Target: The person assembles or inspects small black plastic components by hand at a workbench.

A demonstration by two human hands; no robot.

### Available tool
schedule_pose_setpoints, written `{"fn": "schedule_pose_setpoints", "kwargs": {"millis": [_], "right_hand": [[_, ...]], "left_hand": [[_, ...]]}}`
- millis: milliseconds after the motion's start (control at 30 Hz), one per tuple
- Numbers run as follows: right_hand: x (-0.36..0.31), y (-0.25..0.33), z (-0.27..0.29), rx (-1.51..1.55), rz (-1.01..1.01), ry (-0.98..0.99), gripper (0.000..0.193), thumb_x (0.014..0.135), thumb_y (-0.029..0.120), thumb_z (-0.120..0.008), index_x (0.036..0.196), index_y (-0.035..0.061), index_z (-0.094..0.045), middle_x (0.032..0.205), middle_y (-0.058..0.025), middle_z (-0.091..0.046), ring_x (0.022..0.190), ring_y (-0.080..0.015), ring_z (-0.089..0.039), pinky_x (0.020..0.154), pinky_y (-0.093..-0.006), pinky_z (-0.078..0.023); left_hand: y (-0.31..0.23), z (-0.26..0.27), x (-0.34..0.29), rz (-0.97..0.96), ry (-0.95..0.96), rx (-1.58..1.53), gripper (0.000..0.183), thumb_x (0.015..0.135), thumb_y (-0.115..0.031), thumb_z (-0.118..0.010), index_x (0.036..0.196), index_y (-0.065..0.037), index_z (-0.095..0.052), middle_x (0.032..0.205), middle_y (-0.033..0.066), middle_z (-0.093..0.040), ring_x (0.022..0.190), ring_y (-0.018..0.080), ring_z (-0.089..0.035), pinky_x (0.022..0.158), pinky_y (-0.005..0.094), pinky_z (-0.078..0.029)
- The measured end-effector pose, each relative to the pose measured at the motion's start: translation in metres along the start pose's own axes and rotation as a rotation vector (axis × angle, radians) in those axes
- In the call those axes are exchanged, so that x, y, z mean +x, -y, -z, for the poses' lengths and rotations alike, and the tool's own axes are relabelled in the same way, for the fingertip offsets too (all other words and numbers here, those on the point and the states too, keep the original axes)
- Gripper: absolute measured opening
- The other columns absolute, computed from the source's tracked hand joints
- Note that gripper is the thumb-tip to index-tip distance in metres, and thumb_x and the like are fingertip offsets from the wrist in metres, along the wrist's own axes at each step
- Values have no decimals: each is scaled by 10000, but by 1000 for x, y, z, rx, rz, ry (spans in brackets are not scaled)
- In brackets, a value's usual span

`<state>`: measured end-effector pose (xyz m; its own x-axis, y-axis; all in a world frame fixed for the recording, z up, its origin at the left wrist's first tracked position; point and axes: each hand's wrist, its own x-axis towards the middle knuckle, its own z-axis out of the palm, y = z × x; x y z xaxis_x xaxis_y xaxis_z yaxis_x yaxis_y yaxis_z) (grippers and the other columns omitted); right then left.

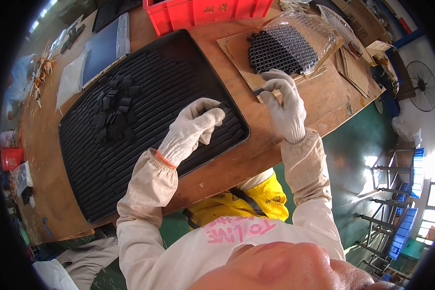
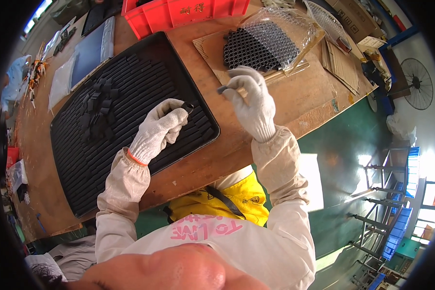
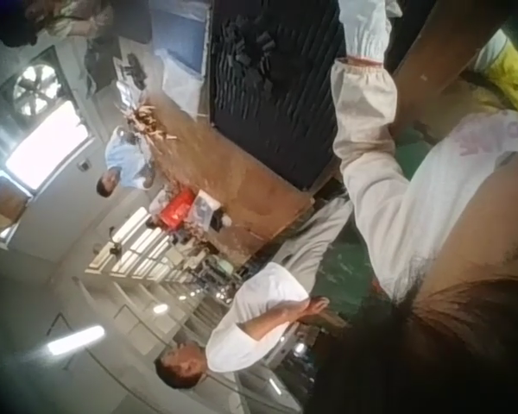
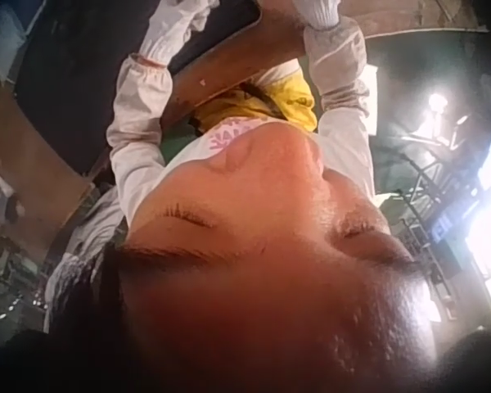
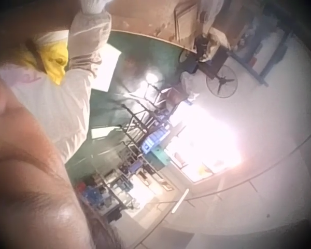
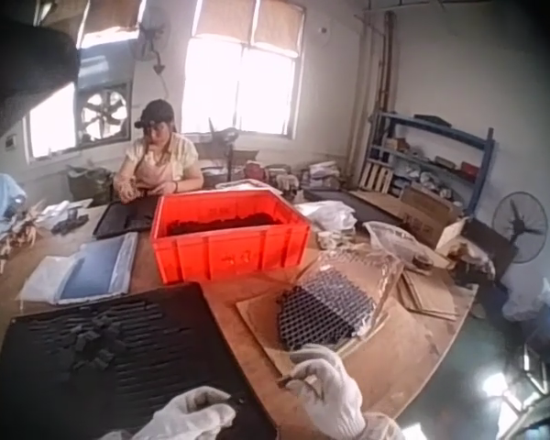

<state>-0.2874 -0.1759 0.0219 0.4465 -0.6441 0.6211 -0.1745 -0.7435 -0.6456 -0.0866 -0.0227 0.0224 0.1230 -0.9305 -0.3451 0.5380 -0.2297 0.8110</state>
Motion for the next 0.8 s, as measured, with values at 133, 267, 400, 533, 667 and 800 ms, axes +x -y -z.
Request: {"fn": "schedule_pose_setpoints", "kwargs": {"millis": [133, 267, 400, 533, 667, 800], "right_hand": [[-1, 32, -4, 63, 84, 127, 243, 739, 30, -824, 920, 75, -669, 1157, -101, -697, 1173, -313, -643, 977, -391, -514], [-3, 36, -8, -20, 155, 226, 278, 729, -31, -797, 948, 55, -648, 1208, -133, -675, 1233, -351, -609, 1002, -384, -505], [-5, 41, -14, -203, 289, 192, 288, 726, -4, -802, 957, 90, -657, 1200, -114, -679, 1222, -353, -612, 993, -397, -518], [-10, 34, -17, -170, 282, 246, 277, 724, 94, -808, 954, 124, -657, 1154, -79, -677, 1215, -326, -595, 1019, -438, -489], [-9, 36, -16, -116, 252, 289, 294, 730, 91, -803, 991, 129, -673, 1157, -73, -673, 1176, -328, -611, 1022, -445, -488], [-2, 40, -16, -188, 381, 258, 329, 728, 114, -810, 1037, 136, -698, 1069, -49, -690, 1083, -301, -639, 1011, -456, -492]], "left_hand": [[-2, -5, 0, -36, -37, 217, 251, 935, -179, -747, 1127, -29, -685, 801, -7, -638, 562, 12, -513, 492, 170, -419], [-4, -10, -1, -54, -9, 297, 261, 932, -155, -745, 1145, -18, -681, 766, -19, -631, 521, 21, -486, 471, 188, -381], [-5, -10, -4, -61, -18, 326, 268, 936, -162, -743, 1152, -16, -678, 753, -22, -626, 516, 20, -483, 471, 187, -382], [-4, -10, -2, -66, -13, 304, 280, 940, -173, -743, 1161, -15, -674, 746, -24, -617, 511, 19, -478, 466, 186, -378], [-2, -7, 0, -86, 5, 326, 284, 947, -179, -736, 1169, -16, -670, 750, -24, -616, 513, 18, -479, 464, 186, -375], [-3, -7, -1, -110, 31, 347, 283, 958, -191, -720, 1176, -17, -667, 754, -24, -614, 517, 15, -479, 464, 187, -376]]}}
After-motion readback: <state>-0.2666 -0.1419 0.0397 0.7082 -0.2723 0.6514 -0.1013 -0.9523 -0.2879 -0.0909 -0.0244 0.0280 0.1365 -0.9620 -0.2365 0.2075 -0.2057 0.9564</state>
